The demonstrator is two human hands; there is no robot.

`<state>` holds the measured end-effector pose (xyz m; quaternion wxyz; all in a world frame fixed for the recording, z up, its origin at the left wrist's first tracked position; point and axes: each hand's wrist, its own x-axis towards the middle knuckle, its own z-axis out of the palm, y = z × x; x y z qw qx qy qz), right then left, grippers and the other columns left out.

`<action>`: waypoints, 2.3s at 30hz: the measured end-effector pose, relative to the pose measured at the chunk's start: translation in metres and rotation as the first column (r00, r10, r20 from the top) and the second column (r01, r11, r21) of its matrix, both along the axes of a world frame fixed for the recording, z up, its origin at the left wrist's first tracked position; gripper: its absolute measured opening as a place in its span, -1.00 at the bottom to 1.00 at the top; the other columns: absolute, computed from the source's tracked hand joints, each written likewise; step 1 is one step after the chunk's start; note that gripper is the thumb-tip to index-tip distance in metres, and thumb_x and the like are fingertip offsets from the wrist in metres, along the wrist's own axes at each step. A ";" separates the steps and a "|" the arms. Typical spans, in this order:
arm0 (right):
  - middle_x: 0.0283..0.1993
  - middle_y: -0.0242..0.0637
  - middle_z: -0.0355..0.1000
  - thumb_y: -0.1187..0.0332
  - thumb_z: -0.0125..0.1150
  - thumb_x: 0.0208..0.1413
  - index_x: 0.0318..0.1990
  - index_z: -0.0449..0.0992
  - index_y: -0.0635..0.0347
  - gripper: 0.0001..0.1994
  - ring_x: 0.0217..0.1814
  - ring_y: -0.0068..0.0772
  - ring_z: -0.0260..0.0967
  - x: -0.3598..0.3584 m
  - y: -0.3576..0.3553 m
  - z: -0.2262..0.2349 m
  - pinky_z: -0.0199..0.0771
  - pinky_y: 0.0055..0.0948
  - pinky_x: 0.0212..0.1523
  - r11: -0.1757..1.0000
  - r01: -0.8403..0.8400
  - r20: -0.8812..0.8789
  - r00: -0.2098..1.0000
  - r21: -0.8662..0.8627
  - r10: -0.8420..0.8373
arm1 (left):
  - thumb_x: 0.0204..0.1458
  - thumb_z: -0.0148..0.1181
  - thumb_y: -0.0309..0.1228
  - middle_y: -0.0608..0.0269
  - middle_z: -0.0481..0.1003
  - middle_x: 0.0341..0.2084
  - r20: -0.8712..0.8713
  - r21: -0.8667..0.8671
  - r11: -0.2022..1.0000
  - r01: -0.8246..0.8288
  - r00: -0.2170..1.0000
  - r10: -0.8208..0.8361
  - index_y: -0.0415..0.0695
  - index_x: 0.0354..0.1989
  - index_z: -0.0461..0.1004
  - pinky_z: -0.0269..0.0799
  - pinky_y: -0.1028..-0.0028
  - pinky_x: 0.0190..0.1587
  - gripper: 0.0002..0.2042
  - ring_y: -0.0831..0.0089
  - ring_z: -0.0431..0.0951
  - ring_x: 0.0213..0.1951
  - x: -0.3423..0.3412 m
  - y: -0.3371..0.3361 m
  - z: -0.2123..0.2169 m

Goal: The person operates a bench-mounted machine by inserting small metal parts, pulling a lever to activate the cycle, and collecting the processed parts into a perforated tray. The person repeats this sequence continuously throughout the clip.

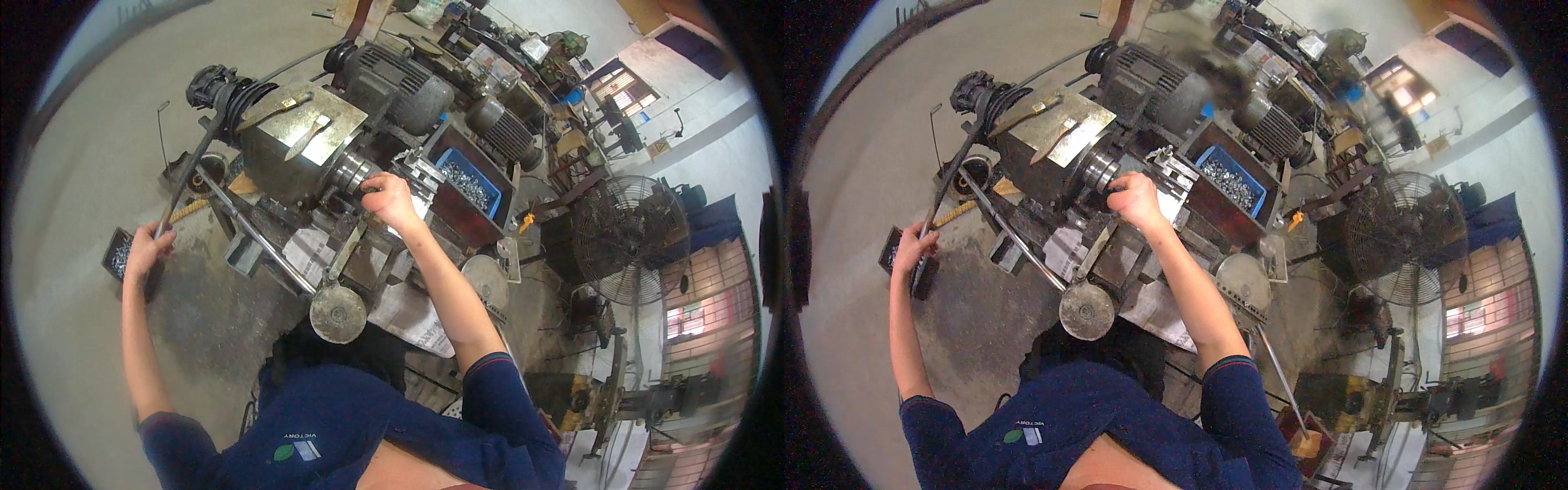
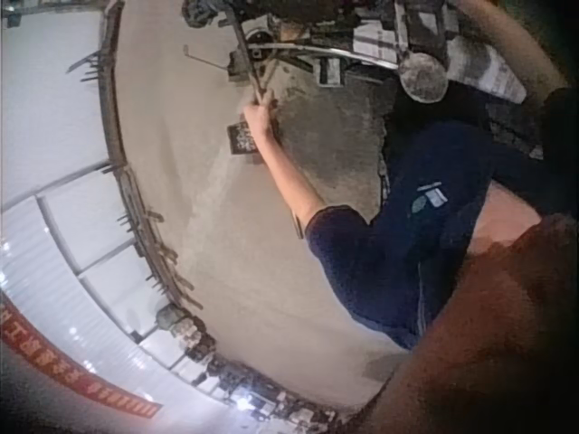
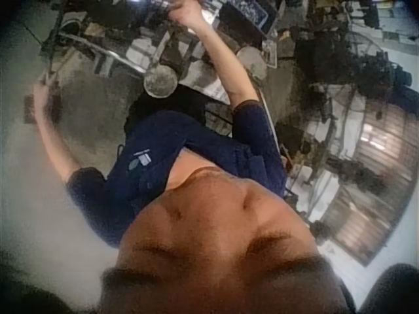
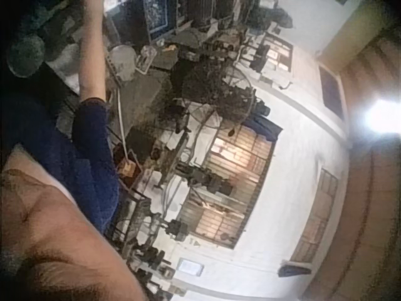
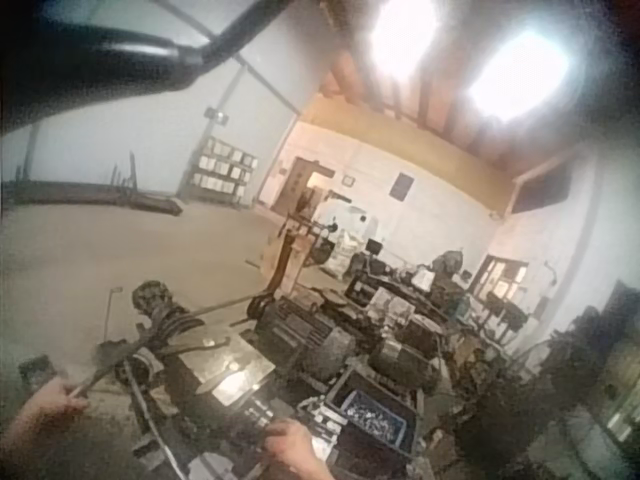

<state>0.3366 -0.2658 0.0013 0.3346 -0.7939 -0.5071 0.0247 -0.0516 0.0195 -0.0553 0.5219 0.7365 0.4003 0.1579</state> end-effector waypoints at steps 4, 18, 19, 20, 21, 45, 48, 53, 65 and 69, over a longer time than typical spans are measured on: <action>-0.28 -0.04 0.45 0.29 0.13 -0.48 -0.41 0.56 0.28 -0.63 -0.21 -0.04 0.40 0.001 0.000 0.000 0.39 -0.34 -0.18 0.999 -0.023 -0.007 1.000 -0.025 0.023 | -0.11 0.19 -0.34 0.29 0.42 -0.66 -0.026 0.009 1.000 -0.013 1.000 0.013 -0.27 -0.42 0.41 0.30 0.57 -0.57 -0.77 0.56 0.41 -0.63 -0.001 -0.002 0.002; -0.33 0.04 0.43 0.31 0.13 -0.54 -0.39 0.56 0.31 -0.59 -0.24 0.02 0.37 0.000 0.004 0.004 0.38 -0.27 -0.17 0.992 0.016 0.082 0.997 -0.128 -0.006 | -0.18 0.20 -0.30 0.05 0.46 -0.58 -0.315 0.467 0.883 0.037 0.941 0.127 -0.33 -0.23 0.39 0.39 0.32 -0.41 -0.62 0.25 0.48 -0.53 -0.007 -0.017 0.009; -0.34 0.04 0.44 0.31 0.13 -0.55 -0.40 0.56 0.32 -0.60 -0.25 0.02 0.37 0.002 0.005 0.003 0.37 -0.26 -0.17 0.992 -0.001 0.116 0.993 -0.123 0.015 | -0.19 0.19 -0.31 -0.01 0.47 -0.54 -0.373 0.587 0.804 0.092 0.913 0.168 -0.32 -0.19 0.37 0.38 0.28 -0.36 -0.60 0.17 0.49 -0.47 -0.014 -0.028 0.012; -0.35 0.04 0.44 0.31 0.13 -0.55 -0.41 0.56 0.33 -0.60 -0.26 0.03 0.37 0.003 0.005 0.001 0.37 -0.25 -0.18 0.993 -0.014 0.150 0.988 -0.120 0.032 | -0.20 0.19 -0.31 -0.08 0.47 -0.50 -0.422 0.687 0.709 0.158 0.882 0.212 -0.30 -0.15 0.35 0.38 0.23 -0.32 -0.57 0.09 0.50 -0.41 -0.017 -0.040 0.017; -0.38 0.05 0.43 0.31 0.12 -0.55 -0.44 0.56 0.32 -0.63 -0.28 0.04 0.36 0.004 0.005 0.001 0.37 -0.23 -0.18 0.994 -0.026 0.168 0.985 -0.107 0.044 | -0.19 0.16 -0.33 -0.16 0.45 -0.42 -0.480 0.535 0.836 0.121 0.858 0.183 -0.26 -0.09 0.31 0.34 0.16 -0.23 -0.56 -0.03 0.45 -0.27 -0.022 -0.049 0.030; -0.42 -0.11 0.45 0.26 0.10 -0.50 -0.54 0.55 0.21 -0.71 -0.29 -0.09 0.36 0.002 0.006 0.009 0.30 -0.26 -0.13 0.974 0.011 0.313 0.948 -0.228 0.063 | -0.16 0.02 -0.47 0.03 0.49 -0.47 -0.600 0.791 0.526 0.312 0.560 0.571 -0.15 -0.46 0.46 0.43 0.25 -0.33 -0.89 0.15 0.52 -0.36 -0.096 0.137 -0.015; -0.31 -0.22 0.44 0.31 0.12 -0.46 -0.49 0.51 0.20 -0.74 -0.27 -0.14 0.31 -0.008 -0.013 0.025 0.26 -0.26 -0.14 0.995 -0.078 0.344 0.937 0.055 0.055 | -0.20 0.02 -0.48 -0.02 0.49 -0.35 -0.552 0.736 0.677 0.025 0.602 0.577 -0.13 -0.27 0.49 0.40 0.23 -0.19 -0.74 0.10 0.49 -0.24 -0.085 0.121 -0.003; -0.30 -0.24 0.44 0.41 0.13 -0.43 -0.45 0.47 0.17 -0.77 -0.24 -0.13 0.36 -0.007 -0.098 0.037 0.33 -0.26 -0.22 0.953 -0.013 0.374 0.922 0.303 -0.106 | -0.11 0.05 -0.50 0.06 0.49 -0.35 0.358 0.699 0.534 -0.475 0.880 0.313 -0.18 -0.08 0.38 0.36 0.31 -0.15 -0.66 0.16 0.49 -0.27 -0.020 0.056 -0.028; -0.49 -0.12 0.47 0.46 0.11 -0.41 -0.46 0.56 0.27 -0.77 -0.41 -0.24 0.46 -0.052 -0.331 -0.013 0.43 -0.46 -0.32 0.769 0.637 0.083 0.764 0.060 -0.640 | -0.22 0.17 -0.30 0.16 0.51 -0.32 -0.722 0.442 0.701 0.559 0.686 -0.091 0.00 -0.11 0.40 0.45 0.25 -0.26 -0.61 0.21 0.52 -0.26 0.100 -0.069 -0.161; -0.46 -0.13 0.49 0.42 0.11 -0.40 -0.43 0.55 0.31 -0.73 -0.44 -0.34 0.46 -0.063 -0.355 -0.017 0.42 -0.49 -0.33 0.621 0.784 -0.097 0.619 0.017 -0.779 | -0.12 0.07 -0.34 0.20 0.51 -0.32 -0.896 0.382 0.438 0.814 0.443 -0.042 0.02 -0.31 0.49 0.44 0.26 -0.27 -0.82 0.23 0.53 -0.26 0.109 -0.002 -0.185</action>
